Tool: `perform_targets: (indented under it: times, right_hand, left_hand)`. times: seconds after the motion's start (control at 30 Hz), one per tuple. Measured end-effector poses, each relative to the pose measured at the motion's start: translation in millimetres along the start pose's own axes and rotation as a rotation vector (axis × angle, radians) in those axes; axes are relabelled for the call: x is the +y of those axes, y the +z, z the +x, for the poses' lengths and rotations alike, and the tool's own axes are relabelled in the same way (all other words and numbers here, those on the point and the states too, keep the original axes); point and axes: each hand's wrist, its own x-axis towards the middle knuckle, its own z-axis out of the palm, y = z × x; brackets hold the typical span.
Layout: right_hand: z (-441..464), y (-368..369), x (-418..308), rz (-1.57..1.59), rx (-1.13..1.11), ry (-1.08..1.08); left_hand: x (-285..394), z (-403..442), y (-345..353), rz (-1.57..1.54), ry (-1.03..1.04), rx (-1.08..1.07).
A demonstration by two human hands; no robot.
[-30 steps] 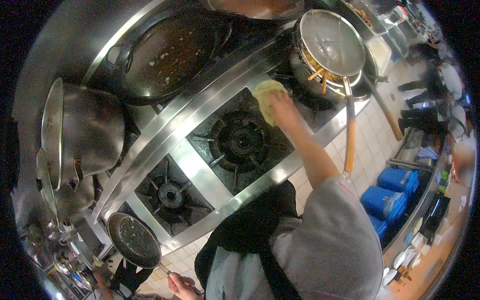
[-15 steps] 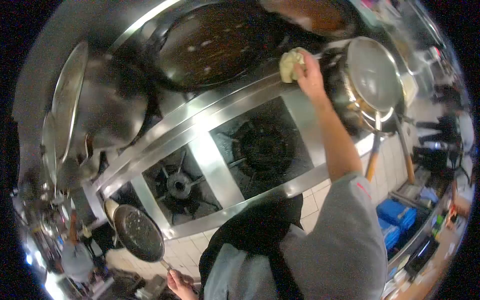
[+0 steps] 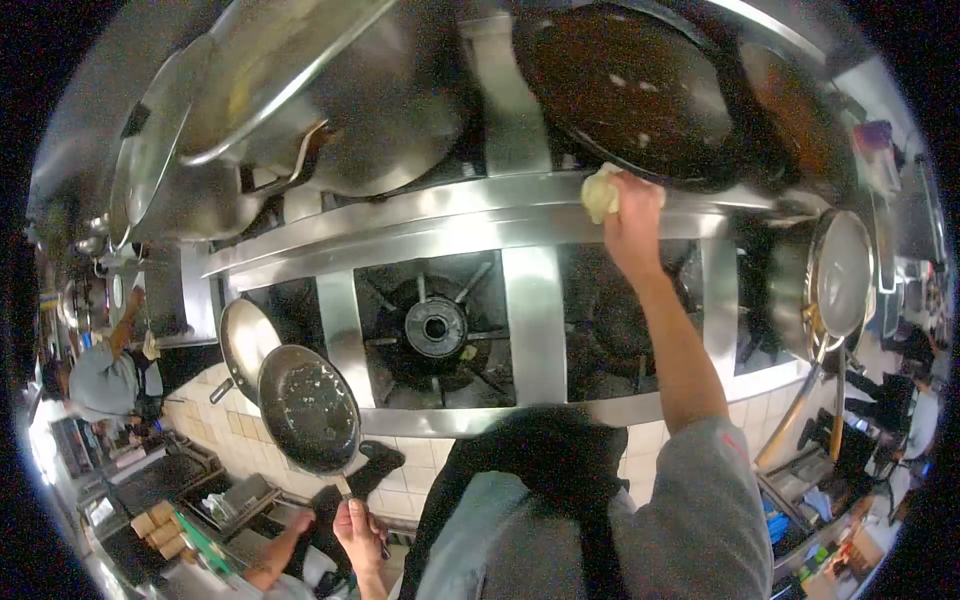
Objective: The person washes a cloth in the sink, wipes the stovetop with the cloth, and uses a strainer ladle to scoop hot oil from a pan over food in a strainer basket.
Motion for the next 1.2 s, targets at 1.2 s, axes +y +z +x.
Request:
perform_targets:
  times: [1.2]
  right_hand:
    - [-25.0,17.0,-146.5,1.522,-0.182,0.9]
  left_hand:
    - [-2.4,-19.6,-20.5,0.248,0.084,0.014]
